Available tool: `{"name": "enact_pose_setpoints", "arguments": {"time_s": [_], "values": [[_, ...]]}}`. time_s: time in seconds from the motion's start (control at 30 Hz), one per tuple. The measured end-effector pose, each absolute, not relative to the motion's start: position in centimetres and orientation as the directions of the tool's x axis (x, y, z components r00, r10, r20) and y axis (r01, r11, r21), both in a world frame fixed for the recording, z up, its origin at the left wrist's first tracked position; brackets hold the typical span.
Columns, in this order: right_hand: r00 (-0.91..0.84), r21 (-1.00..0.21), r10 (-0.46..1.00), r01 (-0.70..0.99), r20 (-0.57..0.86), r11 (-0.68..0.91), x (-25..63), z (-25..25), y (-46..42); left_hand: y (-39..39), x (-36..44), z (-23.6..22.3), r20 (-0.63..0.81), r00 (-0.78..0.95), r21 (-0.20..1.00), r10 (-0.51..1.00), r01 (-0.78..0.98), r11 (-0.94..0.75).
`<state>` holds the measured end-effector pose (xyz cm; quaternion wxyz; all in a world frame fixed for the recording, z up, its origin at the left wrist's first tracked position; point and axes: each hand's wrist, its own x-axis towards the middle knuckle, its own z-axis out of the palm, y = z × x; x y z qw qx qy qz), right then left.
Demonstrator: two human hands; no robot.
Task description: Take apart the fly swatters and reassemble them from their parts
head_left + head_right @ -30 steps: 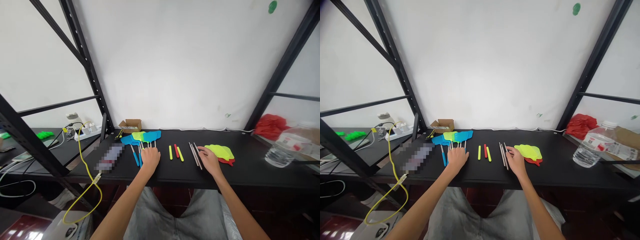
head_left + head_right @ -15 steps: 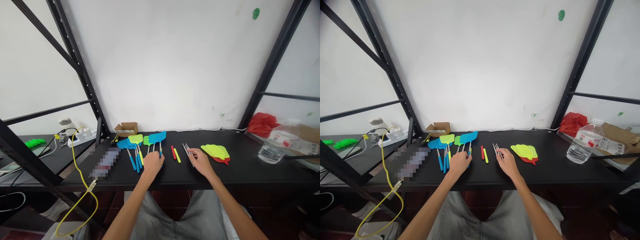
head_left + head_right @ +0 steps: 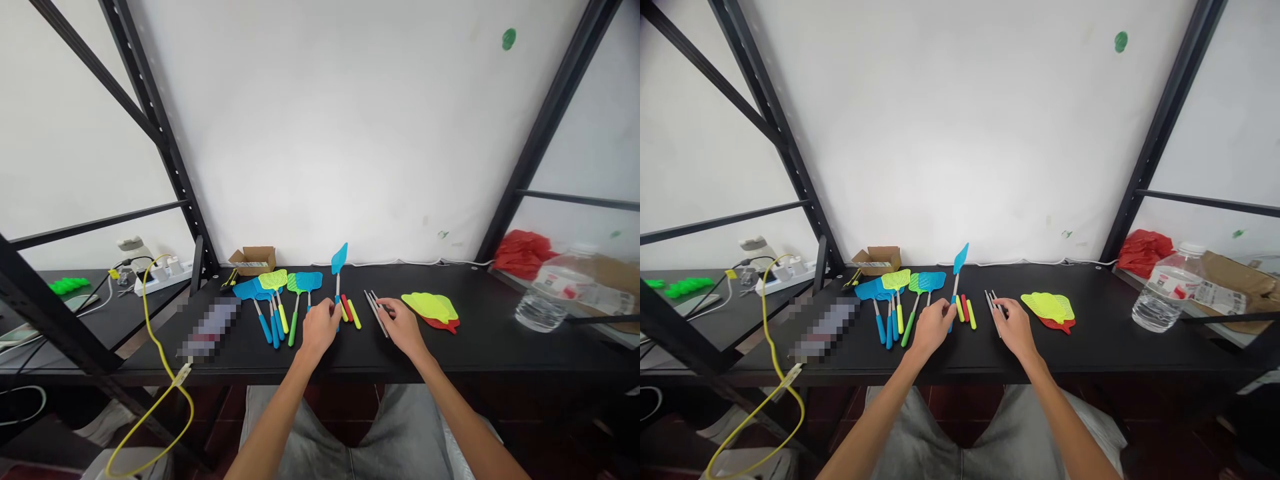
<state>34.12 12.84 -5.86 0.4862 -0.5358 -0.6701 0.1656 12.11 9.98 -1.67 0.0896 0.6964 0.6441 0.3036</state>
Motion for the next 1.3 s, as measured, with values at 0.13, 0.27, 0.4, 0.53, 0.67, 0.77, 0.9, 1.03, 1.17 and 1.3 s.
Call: {"name": "enact_pose_setpoints", "arguments": {"time_s": [0.13,0.27,0.4,0.53,0.67,0.77,0.9,1.03,1.17,1.3], "values": [[0.165,-0.783,0.826,0.459,0.539,0.419,33.1,-4.9,11.9,8.3,12.8,-1.2,0.333,0.018,0.594,0.943,0.773,-0.224],[0.12,-0.939,0.932,0.002,0.342,0.345,30.8,-2.9,10.5,5.5,15.8,-0.8,0.298,0.133,0.686,0.945,0.659,-0.309],[0.005,-0.86,0.987,-0.49,0.163,0.145,29.6,-1.0,9.4,3.0,19.2,-1.7,0.218,0.122,0.863,0.968,0.44,-0.25],[-0.012,-0.756,0.987,-0.645,0.16,0.115,30.1,-0.6,8.6,2.2,21.2,-2.1,0.168,0.162,0.986,0.972,-0.022,-0.167],[-0.046,-0.705,0.982,-0.703,0.184,0.1,30.6,-0.4,8.7,1.5,22.1,-1.3,-0.005,0.288,0.89,0.957,-0.436,0.136],[0.051,-0.632,0.98,-0.758,0.193,0.164,32.3,1.1,10.1,-0.5,21.7,-1.8,-0.044,0.424,0.782,0.904,-0.549,0.296],[0.237,-0.533,0.951,-0.788,0.2,0.308,36.5,3.4,11.1,-1.3,18.7,-3.4,-0.141,0.402,0.914,0.905,-0.298,0.275],[0.036,-0.756,0.991,-0.643,0.129,0.122,37.9,3.4,9.4,3.7,14.8,-2.8,0.149,0.04,0.855,0.988,0.497,-0.149],[-0.041,-0.847,0.998,-0.531,0.053,0.023,36.0,1.4,7.6,7.4,13.2,-1.5,0.122,-0.026,0.499,0.992,0.866,-0.039],[-0.171,-0.905,0.985,-0.424,0.033,-0.043,33.5,-0.2,6.3,6.1,13.3,-1.1,0.185,0.046,0.6,0.982,0.786,-0.15]]}}
